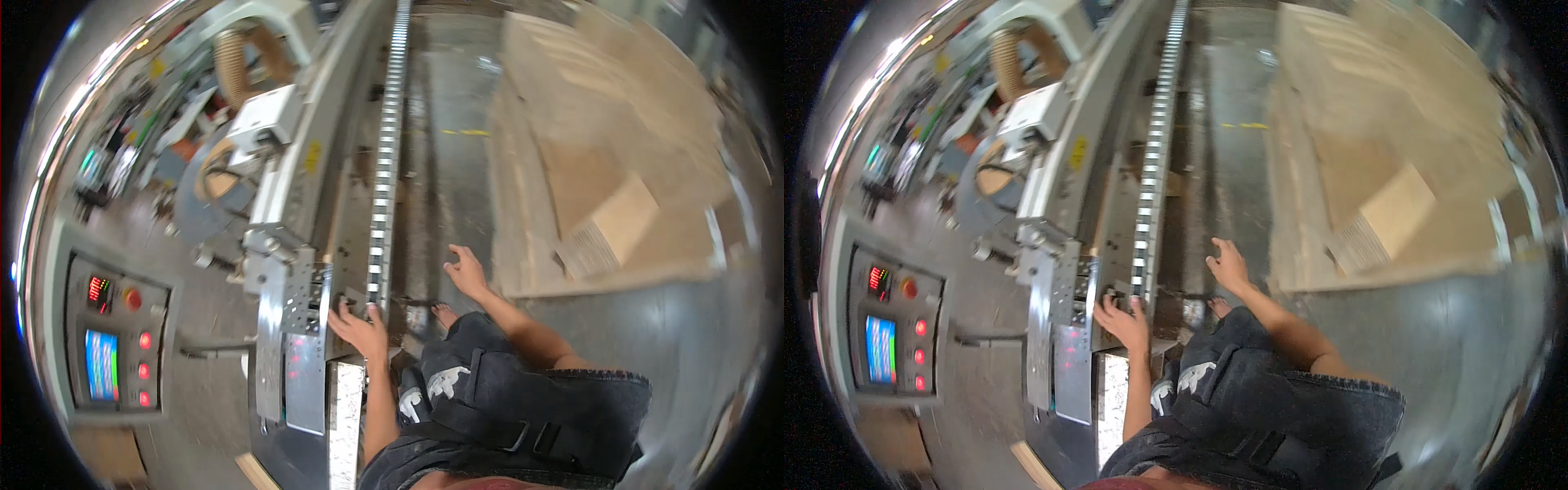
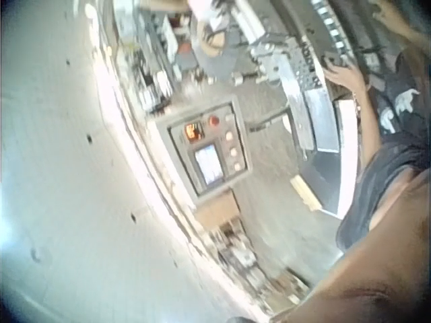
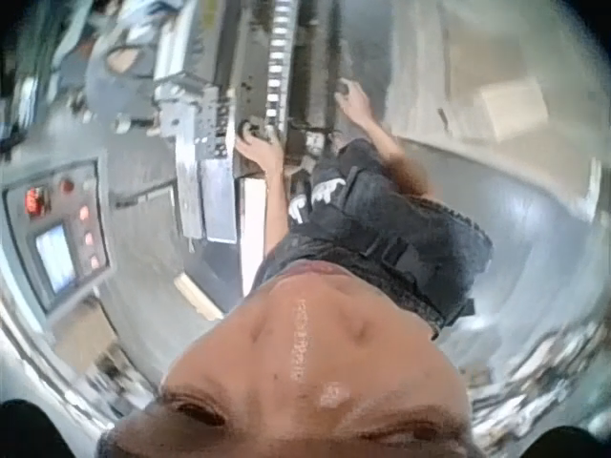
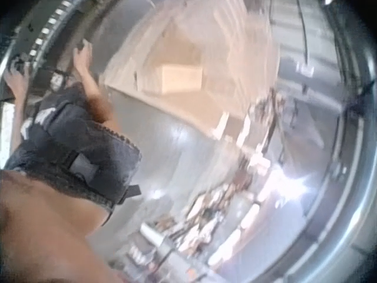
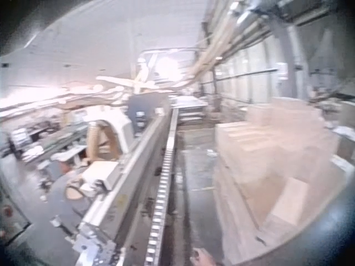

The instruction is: The person picks up wooden blocks from a stack and feeds them one by one through an edge banding machine by hand.

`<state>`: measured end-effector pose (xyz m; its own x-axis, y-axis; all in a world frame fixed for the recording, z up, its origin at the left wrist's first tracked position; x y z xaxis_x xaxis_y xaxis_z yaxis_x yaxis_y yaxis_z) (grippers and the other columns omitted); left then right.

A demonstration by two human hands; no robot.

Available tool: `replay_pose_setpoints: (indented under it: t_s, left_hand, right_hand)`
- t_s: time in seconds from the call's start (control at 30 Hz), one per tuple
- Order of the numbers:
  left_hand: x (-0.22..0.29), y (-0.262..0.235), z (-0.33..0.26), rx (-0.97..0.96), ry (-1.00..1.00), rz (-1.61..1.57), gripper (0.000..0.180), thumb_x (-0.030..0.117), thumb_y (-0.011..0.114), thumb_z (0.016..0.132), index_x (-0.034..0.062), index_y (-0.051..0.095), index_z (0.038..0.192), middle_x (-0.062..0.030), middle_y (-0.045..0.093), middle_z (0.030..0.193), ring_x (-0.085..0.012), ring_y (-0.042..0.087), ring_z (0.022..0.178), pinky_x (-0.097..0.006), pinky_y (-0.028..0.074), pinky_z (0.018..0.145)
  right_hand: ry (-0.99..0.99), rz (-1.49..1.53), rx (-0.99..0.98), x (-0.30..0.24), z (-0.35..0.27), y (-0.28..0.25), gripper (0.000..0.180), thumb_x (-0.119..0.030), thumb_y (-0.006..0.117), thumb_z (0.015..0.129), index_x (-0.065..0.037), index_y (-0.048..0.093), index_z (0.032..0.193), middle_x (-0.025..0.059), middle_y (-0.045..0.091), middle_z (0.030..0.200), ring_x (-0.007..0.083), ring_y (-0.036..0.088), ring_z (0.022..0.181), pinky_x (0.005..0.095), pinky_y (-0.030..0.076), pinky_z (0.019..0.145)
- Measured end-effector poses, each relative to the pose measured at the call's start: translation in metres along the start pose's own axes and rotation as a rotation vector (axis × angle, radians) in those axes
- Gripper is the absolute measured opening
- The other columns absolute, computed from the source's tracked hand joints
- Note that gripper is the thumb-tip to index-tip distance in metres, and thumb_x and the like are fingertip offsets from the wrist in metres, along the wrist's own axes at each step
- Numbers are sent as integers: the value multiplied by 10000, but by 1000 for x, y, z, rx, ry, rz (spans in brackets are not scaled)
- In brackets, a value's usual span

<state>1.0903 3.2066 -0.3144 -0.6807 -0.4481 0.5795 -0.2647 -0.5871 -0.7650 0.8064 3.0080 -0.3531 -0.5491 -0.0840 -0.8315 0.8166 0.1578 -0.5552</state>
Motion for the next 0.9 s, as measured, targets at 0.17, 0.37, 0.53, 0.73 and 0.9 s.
replay_pose_setpoints:
  t_s: [0.17, 0.37, 0.53, 0.73, 0.9]
  left_hand:
    - [7, 0, 0, 9, 86, -18, 727, 444, 632, 1030, -64, 423, 1507, -332, 281, 1618, -485, 263, 1507, -585, 254, 1222]
    - [1, 5, -4, -5, 58, -53, 690, 429, 626, 1026, -51, 455, 1492, -304, 343, 1593, -461, 308, 1489, -568, 286, 1204]
    - [44, 20, -31, -14, 120, -146, 632, 371, 624, 1029, -49, 463, 1473, -281, 346, 1580, -450, 310, 1470, -576, 276, 1202]
    - [196, 106, -128, -508, 164, -561, 577, 284, 630, 1049, -47, 461, 1490, -233, 491, 1496, -362, 445, 1412, -467, 312, 1213]
    - [312, 184, -202, -858, 31, -852, 575, 357, 538, 1106, 2, 432, 1547, -198, 454, 1582, -314, 417, 1479, -429, 330, 1217]
  right_hand:
    - [125, -245, 23, 63, -122, -54, 533, -267, 710, 941, -60, 588, 1417, 188, 634, 1365, 360, 646, 1204, 464, 500, 1036]
    - [222, -369, -163, 97, -196, -83, 524, -305, 729, 939, -70, 621, 1394, 172, 679, 1336, 354, 619, 1267, 461, 508, 1037]
    - [367, -184, -96, 141, -206, -122, 464, -335, 733, 948, -91, 679, 1340, 137, 753, 1217, 323, 685, 1172, 453, 536, 993]
    - [562, 522, 150, 317, -212, -228, 282, -129, 643, 989, -60, 703, 1255, 95, 788, 1005, 205, 753, 727, 338, 590, 615]
    - [309, 739, 331, 366, -150, -422, 427, -320, 526, 1058, -42, 607, 1372, 106, 724, 1221, 213, 713, 1008, 364, 588, 833]
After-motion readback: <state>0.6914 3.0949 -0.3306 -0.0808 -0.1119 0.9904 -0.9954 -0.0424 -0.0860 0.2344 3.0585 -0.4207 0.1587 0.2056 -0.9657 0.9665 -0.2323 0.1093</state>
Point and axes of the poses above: each hand's wrist, its own z-axis towards the middle knuckle, its own y-axis out of the palm, x = y × z, the point moved 10 cm from there along z, towards the middle knuckle
